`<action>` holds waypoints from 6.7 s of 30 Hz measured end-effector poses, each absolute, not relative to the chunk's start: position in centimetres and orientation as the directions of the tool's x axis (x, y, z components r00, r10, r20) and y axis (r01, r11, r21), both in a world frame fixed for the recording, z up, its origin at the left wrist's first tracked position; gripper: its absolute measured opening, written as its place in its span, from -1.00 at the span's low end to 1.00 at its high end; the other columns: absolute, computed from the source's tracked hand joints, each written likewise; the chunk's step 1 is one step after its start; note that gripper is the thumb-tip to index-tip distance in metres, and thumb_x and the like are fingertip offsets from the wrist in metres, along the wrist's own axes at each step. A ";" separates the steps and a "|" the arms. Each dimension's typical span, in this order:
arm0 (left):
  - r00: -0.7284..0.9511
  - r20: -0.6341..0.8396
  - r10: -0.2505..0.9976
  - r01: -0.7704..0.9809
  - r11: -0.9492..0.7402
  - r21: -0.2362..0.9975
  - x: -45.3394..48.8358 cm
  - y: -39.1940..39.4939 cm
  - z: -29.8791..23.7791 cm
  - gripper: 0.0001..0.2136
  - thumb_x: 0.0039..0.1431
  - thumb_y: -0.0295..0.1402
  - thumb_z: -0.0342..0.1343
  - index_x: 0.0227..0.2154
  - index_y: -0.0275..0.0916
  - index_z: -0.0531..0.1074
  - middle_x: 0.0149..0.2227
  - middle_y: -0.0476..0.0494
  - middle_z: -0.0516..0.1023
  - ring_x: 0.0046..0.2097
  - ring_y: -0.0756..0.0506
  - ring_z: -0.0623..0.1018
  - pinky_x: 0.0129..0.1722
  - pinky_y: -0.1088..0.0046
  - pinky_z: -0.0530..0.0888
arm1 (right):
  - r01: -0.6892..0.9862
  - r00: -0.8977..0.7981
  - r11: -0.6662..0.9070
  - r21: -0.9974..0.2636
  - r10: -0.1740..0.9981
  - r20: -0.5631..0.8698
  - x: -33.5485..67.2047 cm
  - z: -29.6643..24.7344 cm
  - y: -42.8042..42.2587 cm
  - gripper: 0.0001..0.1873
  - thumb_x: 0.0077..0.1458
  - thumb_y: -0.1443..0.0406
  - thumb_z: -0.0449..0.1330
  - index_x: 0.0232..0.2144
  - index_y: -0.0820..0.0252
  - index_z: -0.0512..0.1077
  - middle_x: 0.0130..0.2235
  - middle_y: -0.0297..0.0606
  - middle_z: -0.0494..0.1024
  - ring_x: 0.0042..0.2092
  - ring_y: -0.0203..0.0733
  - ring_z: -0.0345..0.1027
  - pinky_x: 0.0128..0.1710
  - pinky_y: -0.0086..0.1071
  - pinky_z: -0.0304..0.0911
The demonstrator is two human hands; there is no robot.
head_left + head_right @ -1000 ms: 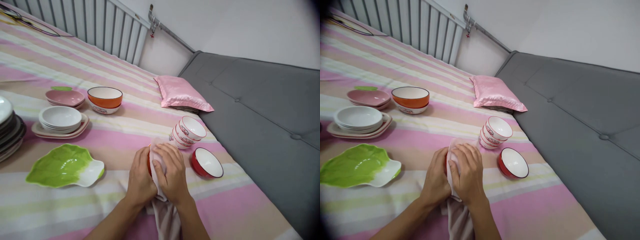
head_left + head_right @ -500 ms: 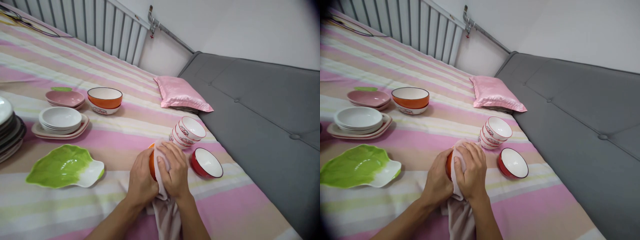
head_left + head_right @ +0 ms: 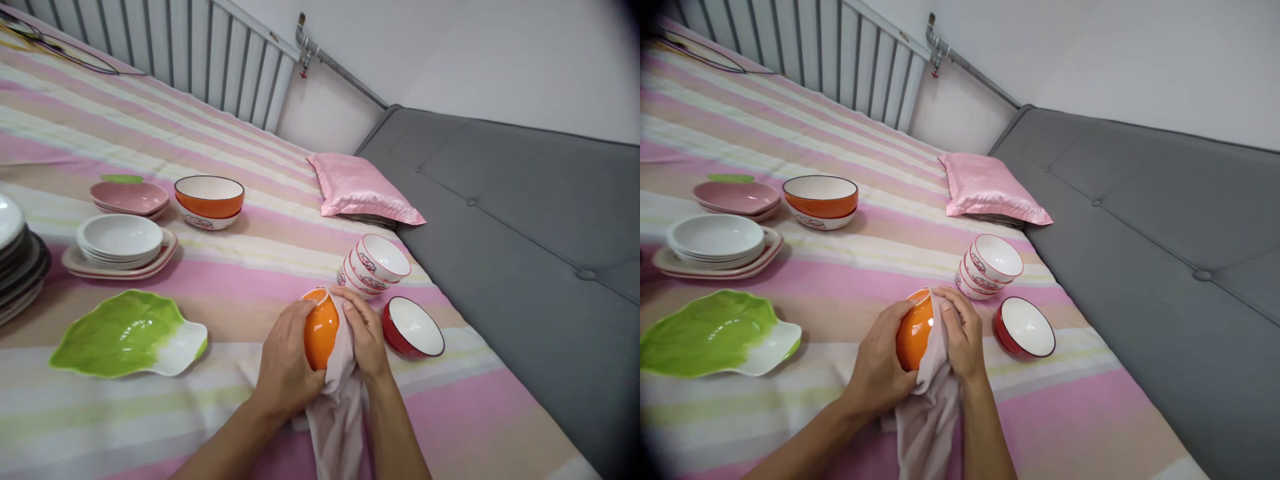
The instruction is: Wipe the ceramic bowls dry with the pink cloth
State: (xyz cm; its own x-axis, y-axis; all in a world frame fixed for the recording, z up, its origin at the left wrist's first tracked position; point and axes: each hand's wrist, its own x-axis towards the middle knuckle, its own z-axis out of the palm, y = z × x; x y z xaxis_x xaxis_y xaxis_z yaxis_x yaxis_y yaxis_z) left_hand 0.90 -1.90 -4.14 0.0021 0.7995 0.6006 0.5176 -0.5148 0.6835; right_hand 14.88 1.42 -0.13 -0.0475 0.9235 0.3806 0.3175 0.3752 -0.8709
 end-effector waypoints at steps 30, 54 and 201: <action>-0.103 0.602 0.792 0.425 -0.512 0.746 0.6 -1.9 -4.2 -0.42 -0.14 -0.53 0.08 0.04 -0.26 0.15 -0.02 -0.28 0.38 0.00 -0.22 0.42 -0.03 0.17 0.42 | 0.623 -0.252 0.590 -0.514 0.773 0.582 13.4 0.9 0.1 -0.60 0.06 0.24 0.14 -0.02 0.17 0.38 0.02 -0.13 0.45 0.09 -0.02 0.26 0.10 -0.09 0.17; -0.146 0.476 0.867 0.377 -0.396 0.837 0.5 -1.5 -3.9 -0.58 -0.01 -0.46 0.08 -0.03 -0.24 0.23 -0.08 -0.25 0.42 -0.04 -0.21 0.45 -0.06 0.14 0.42 | 0.720 -0.398 0.663 -0.205 0.636 0.662 11.6 0.7 -0.9 -0.69 0.03 0.37 0.08 -0.16 0.06 0.46 -0.03 -0.32 0.51 0.10 -0.04 0.24 0.12 -0.05 0.06; -0.171 0.525 0.834 0.375 -0.438 0.817 -0.3 -1.3 -4.2 -0.83 0.07 -0.39 -0.05 -0.24 -0.24 0.24 -0.32 -0.15 0.38 -0.28 -0.16 0.44 -0.25 0.19 0.44 | 0.684 -0.420 0.713 -0.157 0.560 0.714 9.6 1.1 -2.2 -0.70 0.00 0.38 0.07 -0.19 0.12 0.47 -0.17 -0.33 0.61 -0.07 -0.11 0.44 0.01 -0.19 0.15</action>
State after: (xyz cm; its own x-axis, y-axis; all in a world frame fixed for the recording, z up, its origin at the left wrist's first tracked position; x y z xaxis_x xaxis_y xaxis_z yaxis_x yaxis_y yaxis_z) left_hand -0.29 -1.28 -4.20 -0.1707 0.8336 0.5254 0.3747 -0.4382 0.8170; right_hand 9.64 -2.19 1.15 -0.4200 0.5600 0.7141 0.6835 0.7128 -0.1570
